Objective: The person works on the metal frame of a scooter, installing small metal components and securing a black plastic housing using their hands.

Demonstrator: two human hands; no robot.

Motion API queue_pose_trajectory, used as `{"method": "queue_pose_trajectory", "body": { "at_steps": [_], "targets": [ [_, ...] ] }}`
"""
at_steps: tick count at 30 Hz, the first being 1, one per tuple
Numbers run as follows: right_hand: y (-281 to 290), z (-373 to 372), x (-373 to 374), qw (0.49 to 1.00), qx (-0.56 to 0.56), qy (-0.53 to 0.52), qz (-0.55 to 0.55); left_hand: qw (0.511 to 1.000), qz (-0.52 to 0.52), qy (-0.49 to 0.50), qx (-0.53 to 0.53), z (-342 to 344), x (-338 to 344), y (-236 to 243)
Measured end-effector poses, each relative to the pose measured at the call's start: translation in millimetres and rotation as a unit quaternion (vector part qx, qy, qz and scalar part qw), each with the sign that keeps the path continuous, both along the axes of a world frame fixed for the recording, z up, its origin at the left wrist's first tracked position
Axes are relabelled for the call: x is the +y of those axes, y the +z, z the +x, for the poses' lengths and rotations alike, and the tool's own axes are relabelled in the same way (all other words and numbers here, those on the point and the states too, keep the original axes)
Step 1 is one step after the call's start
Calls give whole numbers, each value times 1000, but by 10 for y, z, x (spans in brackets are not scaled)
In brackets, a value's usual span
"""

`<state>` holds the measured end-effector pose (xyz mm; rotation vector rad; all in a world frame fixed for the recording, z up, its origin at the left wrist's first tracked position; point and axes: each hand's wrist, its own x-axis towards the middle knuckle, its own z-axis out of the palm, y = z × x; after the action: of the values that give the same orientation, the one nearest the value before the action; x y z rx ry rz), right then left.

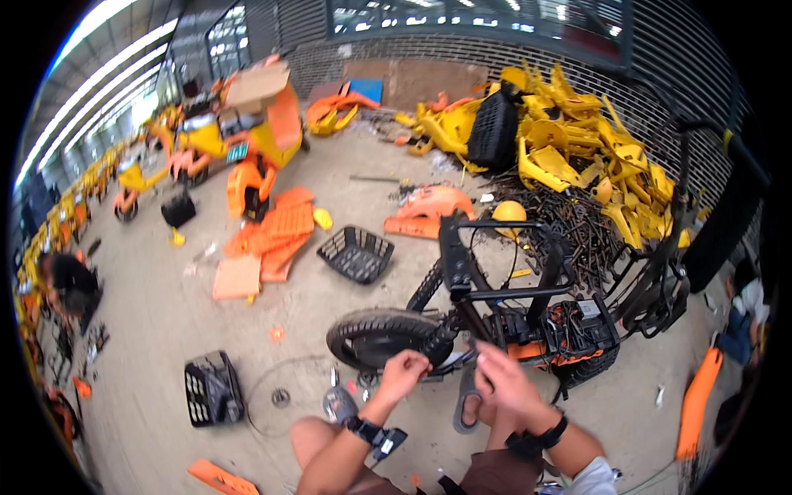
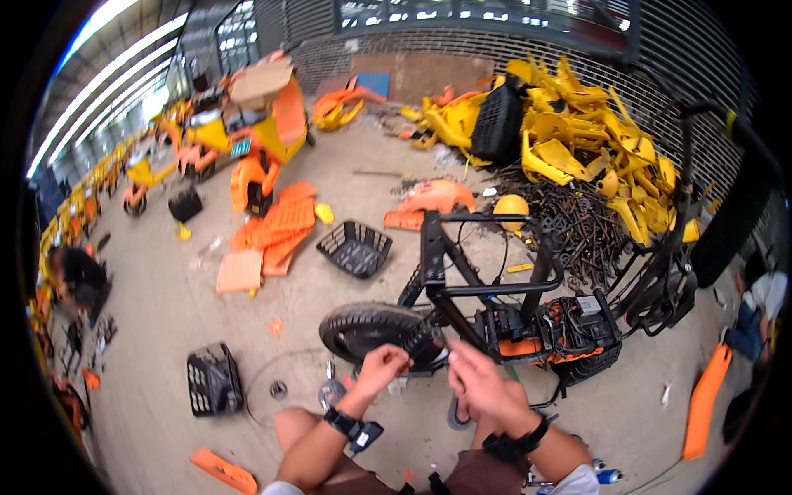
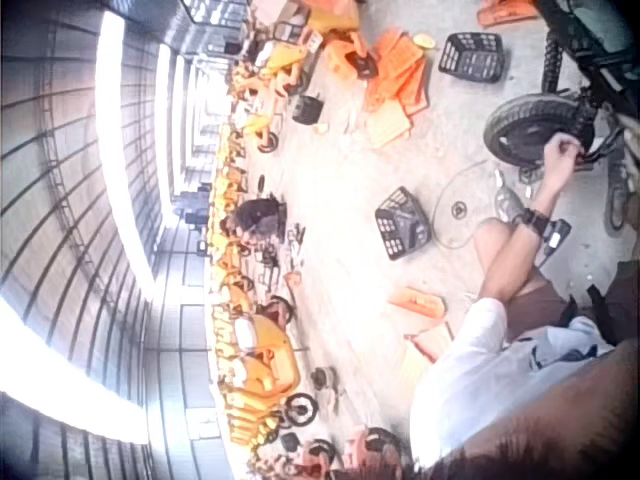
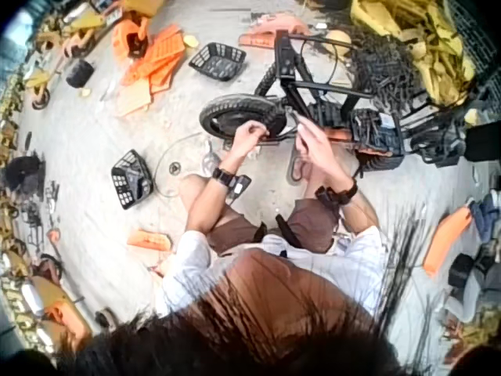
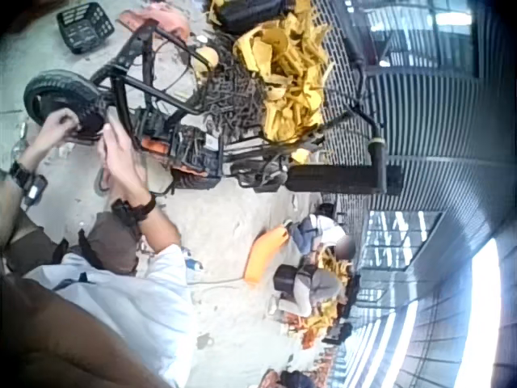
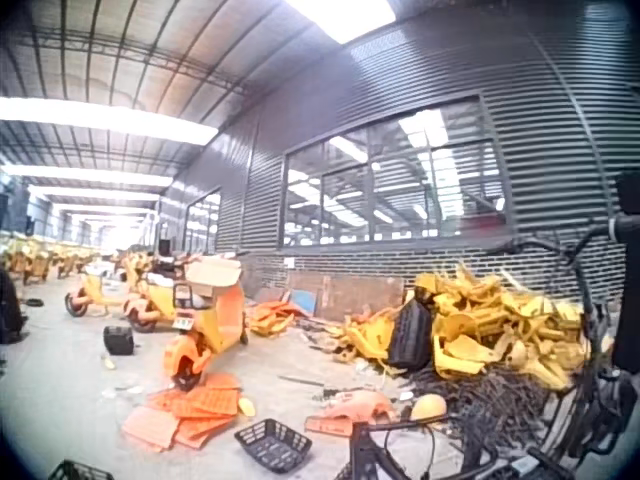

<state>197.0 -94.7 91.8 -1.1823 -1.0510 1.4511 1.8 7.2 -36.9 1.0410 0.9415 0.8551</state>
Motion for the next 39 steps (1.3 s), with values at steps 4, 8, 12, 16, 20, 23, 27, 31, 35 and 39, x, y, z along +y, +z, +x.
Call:
{"method": "queue_pose_trajectory", "body": {
  "at_steps": [4,8,12,16,20,23,27,31,35,39],
  "targets": [
    [624,230,416,964,-241,60,99,997,-5,-53,-48,26,43,79],
    [942,455,714,859,-451,30,241,991,-9,-120,-60,172,17,282],
    [1100,473,1106,748,-577,48,326,991,4,-116,-66,150,57,314],
    [1115,465,1295,679,-621,110,375,994,-7,-97,-58,164,79,379],
    [1175,476,1385,618,-652,134,419,992,104,-67,-10,168,100,278],
    [1190,538,1438,598,-643,145,455,986,156,-53,37,154,106,289],
    [1227,538,1288,633,-646,170,392,941,275,-9,196,121,-25,477],
    [1246,279,1103,729,-610,132,281,869,393,-26,299,98,-31,348],
    [1309,4,984,928,-364,82,-4,865,380,-122,304,114,-84,373],
    [1007,-141,844,992,-121,-24,-21,846,425,-142,290,116,-85,296]
  ]
}}
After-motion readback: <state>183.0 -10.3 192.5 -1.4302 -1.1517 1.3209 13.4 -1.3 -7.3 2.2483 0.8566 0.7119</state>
